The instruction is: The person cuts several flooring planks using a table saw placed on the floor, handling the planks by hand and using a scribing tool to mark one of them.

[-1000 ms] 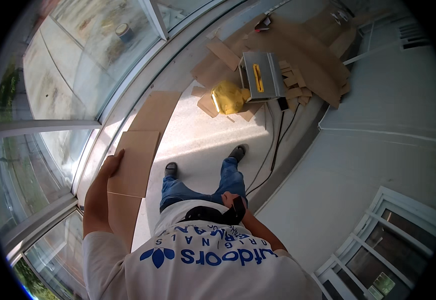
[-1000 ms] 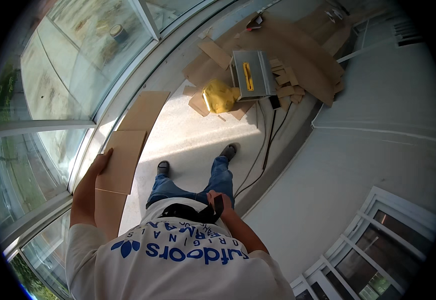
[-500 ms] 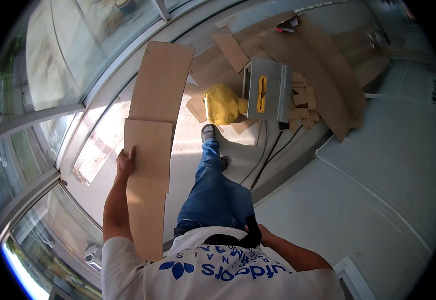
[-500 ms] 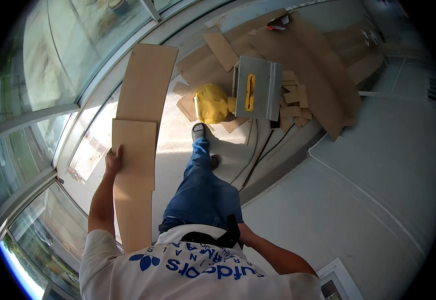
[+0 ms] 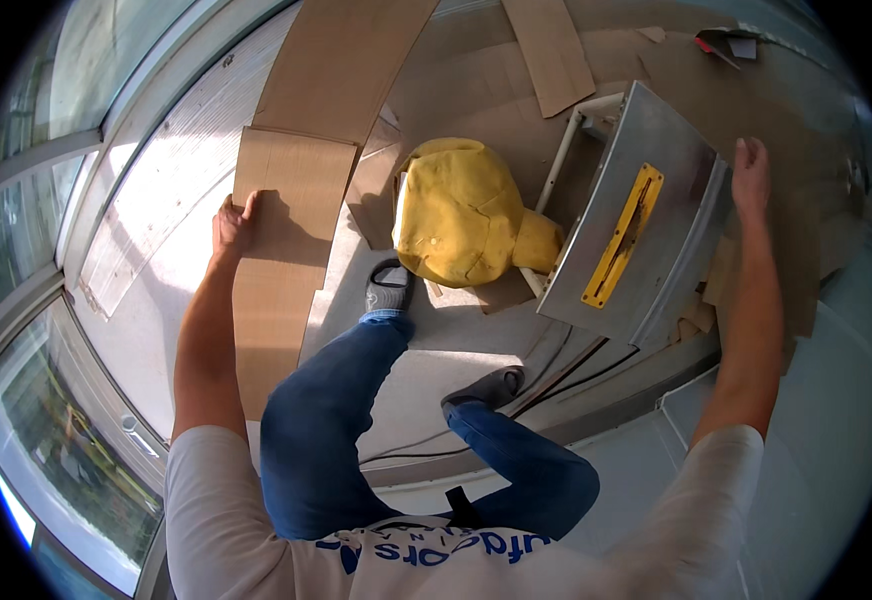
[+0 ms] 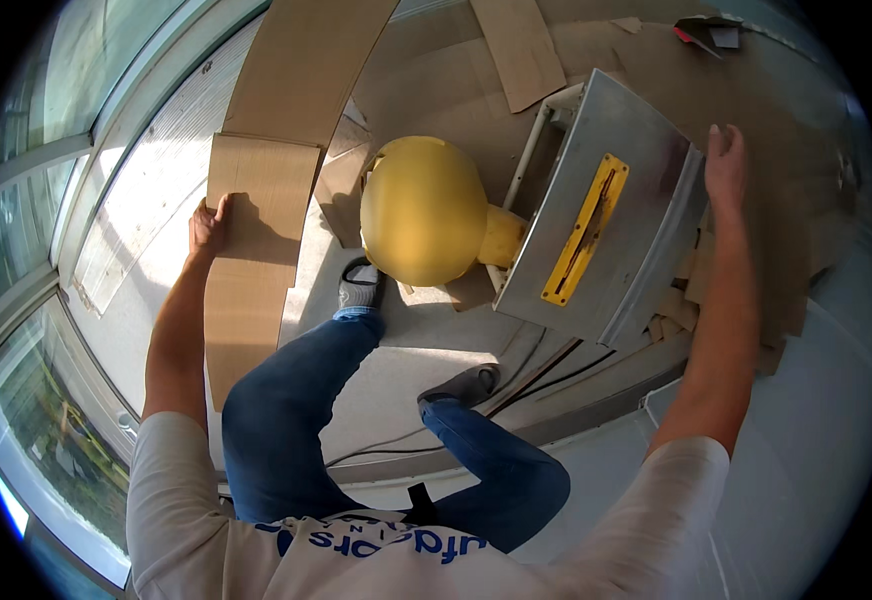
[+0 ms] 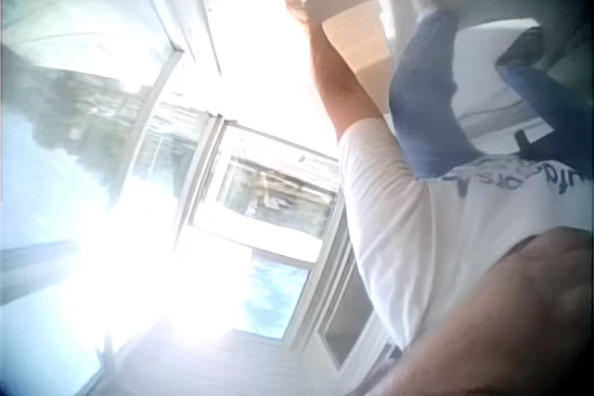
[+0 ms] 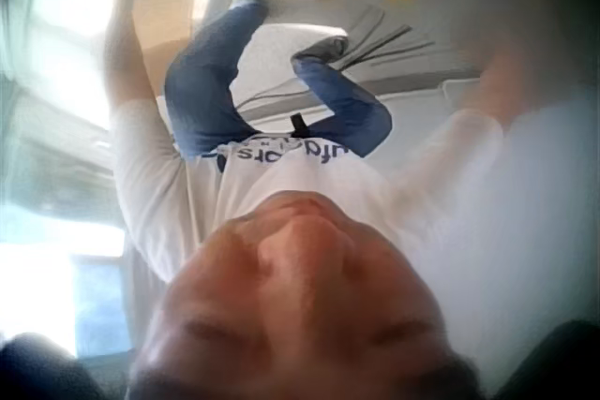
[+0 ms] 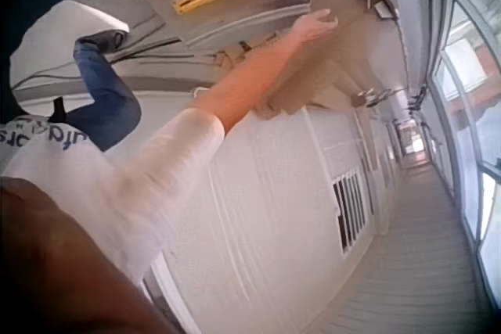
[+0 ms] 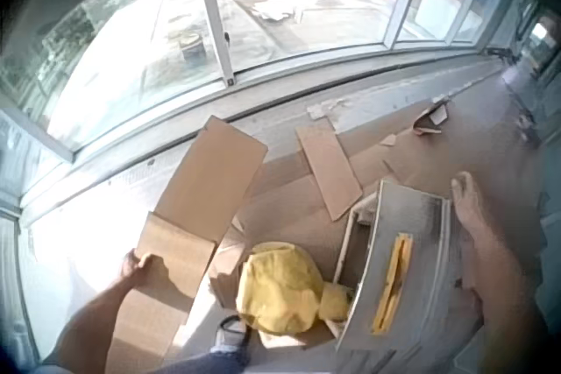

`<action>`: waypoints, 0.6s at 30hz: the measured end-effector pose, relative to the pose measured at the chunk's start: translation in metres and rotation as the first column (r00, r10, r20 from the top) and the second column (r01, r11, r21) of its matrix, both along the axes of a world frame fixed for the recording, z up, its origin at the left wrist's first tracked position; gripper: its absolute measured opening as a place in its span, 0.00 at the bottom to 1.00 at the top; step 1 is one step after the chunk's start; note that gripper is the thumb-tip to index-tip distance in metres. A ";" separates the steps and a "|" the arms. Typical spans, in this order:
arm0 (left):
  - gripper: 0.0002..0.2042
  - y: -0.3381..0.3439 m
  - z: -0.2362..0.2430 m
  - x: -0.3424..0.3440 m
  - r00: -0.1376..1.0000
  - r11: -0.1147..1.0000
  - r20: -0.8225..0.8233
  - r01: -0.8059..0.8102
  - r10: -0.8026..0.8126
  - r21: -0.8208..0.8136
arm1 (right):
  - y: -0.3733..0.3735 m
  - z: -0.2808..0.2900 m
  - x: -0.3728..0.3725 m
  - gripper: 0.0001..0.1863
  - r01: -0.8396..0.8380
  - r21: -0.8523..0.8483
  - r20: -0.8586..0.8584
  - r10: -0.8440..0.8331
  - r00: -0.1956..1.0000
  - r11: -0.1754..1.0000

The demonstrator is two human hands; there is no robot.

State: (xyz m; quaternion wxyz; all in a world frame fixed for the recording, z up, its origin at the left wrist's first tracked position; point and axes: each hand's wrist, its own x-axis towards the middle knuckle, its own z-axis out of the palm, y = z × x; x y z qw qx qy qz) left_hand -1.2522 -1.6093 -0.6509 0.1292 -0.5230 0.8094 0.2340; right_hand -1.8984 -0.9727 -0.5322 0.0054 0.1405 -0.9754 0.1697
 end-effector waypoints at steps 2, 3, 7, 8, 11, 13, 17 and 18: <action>0.36 -0.009 -0.029 -0.004 0.995 0.982 -0.034 0.082 -0.089 -0.173 | 0.006 -0.046 -0.051 0.33 -0.004 -0.111 0.103 0.016 0.995 0.994; 0.36 -0.011 -0.049 0.007 0.996 0.980 -0.023 0.086 -0.092 -0.177 | 0.017 -0.064 -0.076 0.32 -0.044 -0.019 0.286 0.048 0.957 0.999; 0.36 0.002 -0.095 0.073 0.988 0.977 0.076 0.142 -0.131 -0.159 | -0.015 -0.092 -0.100 0.33 0.065 0.066 0.729 -0.093 0.678 0.996; 0.36 0.015 -0.081 0.048 0.997 0.992 0.072 0.044 -0.035 -0.118 | 0.002 -0.086 -0.114 0.33 0.154 0.142 0.788 -0.206 0.581 0.978; 0.37 0.031 -0.051 0.029 0.995 0.996 0.072 -0.058 0.063 -0.067 | 0.016 -0.108 -0.125 0.30 0.079 0.096 0.756 -0.124 0.643 0.992; 0.39 0.022 -0.093 0.054 0.999 0.983 0.016 -0.030 0.033 -0.184 | 0.019 -0.135 -0.123 0.26 0.015 0.056 0.626 -0.047 0.779 0.998; 0.40 0.028 -0.076 0.054 0.988 0.996 0.128 -0.085 0.088 -0.030 | -0.006 -0.135 -0.111 0.25 0.039 0.088 0.759 -0.092 0.645 0.995; 0.33 0.025 -0.070 0.054 0.989 0.994 0.099 -0.109 0.107 0.022 | -0.002 -0.128 -0.117 0.25 0.041 0.170 0.744 -0.156 0.650 0.985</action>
